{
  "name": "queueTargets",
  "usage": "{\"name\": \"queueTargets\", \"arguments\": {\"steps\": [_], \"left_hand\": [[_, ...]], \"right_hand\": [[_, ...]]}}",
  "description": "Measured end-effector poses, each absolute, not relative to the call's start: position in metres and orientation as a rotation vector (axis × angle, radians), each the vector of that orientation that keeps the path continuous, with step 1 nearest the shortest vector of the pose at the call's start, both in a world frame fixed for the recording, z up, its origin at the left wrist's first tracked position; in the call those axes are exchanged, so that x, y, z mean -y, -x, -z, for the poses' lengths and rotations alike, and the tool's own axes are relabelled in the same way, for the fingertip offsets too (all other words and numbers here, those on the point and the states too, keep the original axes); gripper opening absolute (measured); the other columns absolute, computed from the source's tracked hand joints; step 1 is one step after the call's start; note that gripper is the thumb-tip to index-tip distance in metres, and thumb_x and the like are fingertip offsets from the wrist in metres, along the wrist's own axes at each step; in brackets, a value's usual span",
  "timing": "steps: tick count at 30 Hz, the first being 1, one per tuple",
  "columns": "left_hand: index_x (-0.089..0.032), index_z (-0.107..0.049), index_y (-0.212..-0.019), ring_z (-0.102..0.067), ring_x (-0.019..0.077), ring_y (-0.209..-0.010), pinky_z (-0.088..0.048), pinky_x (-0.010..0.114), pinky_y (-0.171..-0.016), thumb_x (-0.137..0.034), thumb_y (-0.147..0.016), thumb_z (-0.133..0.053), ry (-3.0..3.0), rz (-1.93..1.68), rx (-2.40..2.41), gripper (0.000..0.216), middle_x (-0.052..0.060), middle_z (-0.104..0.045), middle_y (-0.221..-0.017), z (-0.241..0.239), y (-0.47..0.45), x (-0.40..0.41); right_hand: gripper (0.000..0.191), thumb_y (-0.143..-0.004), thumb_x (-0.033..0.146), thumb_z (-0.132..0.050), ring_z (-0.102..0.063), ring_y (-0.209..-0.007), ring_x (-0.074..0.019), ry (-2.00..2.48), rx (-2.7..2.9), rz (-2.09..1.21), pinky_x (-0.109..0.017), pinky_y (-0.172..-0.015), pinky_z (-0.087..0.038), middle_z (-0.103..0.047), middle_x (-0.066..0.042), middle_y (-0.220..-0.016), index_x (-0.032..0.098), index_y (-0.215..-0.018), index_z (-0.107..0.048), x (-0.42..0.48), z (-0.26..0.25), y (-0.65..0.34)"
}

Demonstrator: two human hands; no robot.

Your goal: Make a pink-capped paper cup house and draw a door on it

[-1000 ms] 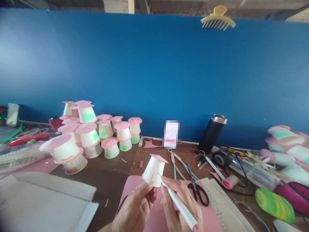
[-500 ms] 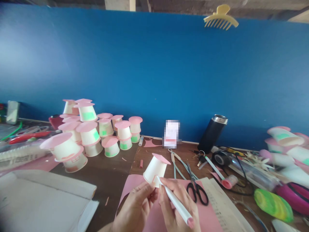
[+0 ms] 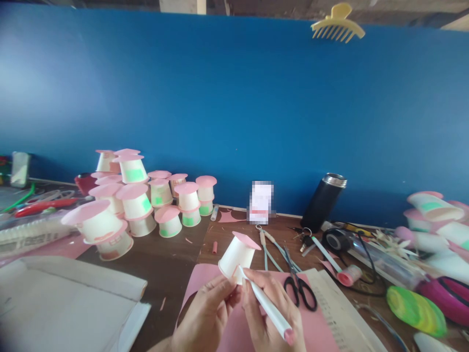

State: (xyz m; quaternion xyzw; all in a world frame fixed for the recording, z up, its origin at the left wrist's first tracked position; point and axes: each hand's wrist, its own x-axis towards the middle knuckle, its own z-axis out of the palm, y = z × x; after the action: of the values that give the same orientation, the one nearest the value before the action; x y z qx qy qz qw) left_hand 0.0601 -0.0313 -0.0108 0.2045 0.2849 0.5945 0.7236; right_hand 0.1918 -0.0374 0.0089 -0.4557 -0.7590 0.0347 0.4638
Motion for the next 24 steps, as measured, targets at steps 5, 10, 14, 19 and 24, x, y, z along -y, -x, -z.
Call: {"name": "queueTargets", "arguments": {"steps": [5, 10, 14, 19, 24], "left_hand": [[-0.012, -0.074, -0.069, -0.047, 0.0132, -0.067, -0.039, 0.026, -0.070, -0.029, -0.068, -0.080, -0.465, -1.310, -0.618, 0.018, 0.002, -0.056, -0.065, 0.0118, -0.0598, 0.0315], [-0.012, -0.073, -0.067, -0.048, 0.0131, -0.068, -0.039, 0.026, -0.072, -0.030, -0.067, -0.081, -0.459, -1.307, -0.616, 0.020, 0.003, -0.057, -0.066, 0.0120, -0.0594, 0.0315], [-0.012, -0.073, -0.067, -0.048, 0.0133, -0.068, -0.039, 0.026, -0.072, -0.030, -0.069, -0.080, -0.477, -1.311, -0.618, 0.020, 0.002, -0.056, -0.066, 0.0124, -0.0593, 0.0320], [-0.012, -0.071, -0.064, -0.048, 0.0144, -0.070, -0.038, 0.027, -0.072, -0.031, -0.068, -0.081, -0.475, -1.312, -0.633, 0.022, 0.003, -0.056, -0.066, 0.0127, -0.0588, 0.0316], [-0.012, -0.071, -0.066, -0.047, 0.0137, -0.068, -0.038, 0.027, -0.072, -0.030, -0.069, -0.079, -0.495, -1.311, -0.631, 0.021, 0.003, -0.056, -0.066, 0.0129, -0.0583, 0.0318]], "right_hand": [[0.019, -0.094, 0.029, -0.055, -0.072, -0.079, -0.0210, 1.114, 1.856, -0.094, -0.026, -0.061, -0.058, -0.074, -0.009, -0.093, 0.022, -0.110, -0.062, 0.0377, -0.0078, -0.1919], [0.018, -0.095, 0.029, -0.054, -0.072, -0.083, -0.0206, 1.121, 1.834, -0.091, -0.026, -0.065, -0.058, -0.074, -0.008, -0.094, 0.022, -0.109, -0.062, 0.0381, -0.0084, -0.1898], [0.017, -0.095, 0.028, -0.053, -0.072, -0.081, -0.0202, 1.107, 1.853, -0.080, -0.026, -0.063, -0.057, -0.074, -0.008, -0.093, 0.023, -0.109, -0.061, 0.0382, -0.0085, -0.1905], [0.017, -0.095, 0.028, -0.053, -0.072, -0.076, -0.0198, 1.105, 1.865, -0.074, -0.026, -0.060, -0.057, -0.073, -0.009, -0.090, 0.022, -0.109, -0.061, 0.0377, -0.0085, -0.1915], [0.017, -0.095, 0.027, -0.053, -0.072, -0.076, -0.0198, 1.093, 1.872, -0.081, -0.026, -0.059, -0.057, -0.073, -0.008, -0.090, 0.022, -0.110, -0.061, 0.0372, -0.0096, -0.1906]]}}
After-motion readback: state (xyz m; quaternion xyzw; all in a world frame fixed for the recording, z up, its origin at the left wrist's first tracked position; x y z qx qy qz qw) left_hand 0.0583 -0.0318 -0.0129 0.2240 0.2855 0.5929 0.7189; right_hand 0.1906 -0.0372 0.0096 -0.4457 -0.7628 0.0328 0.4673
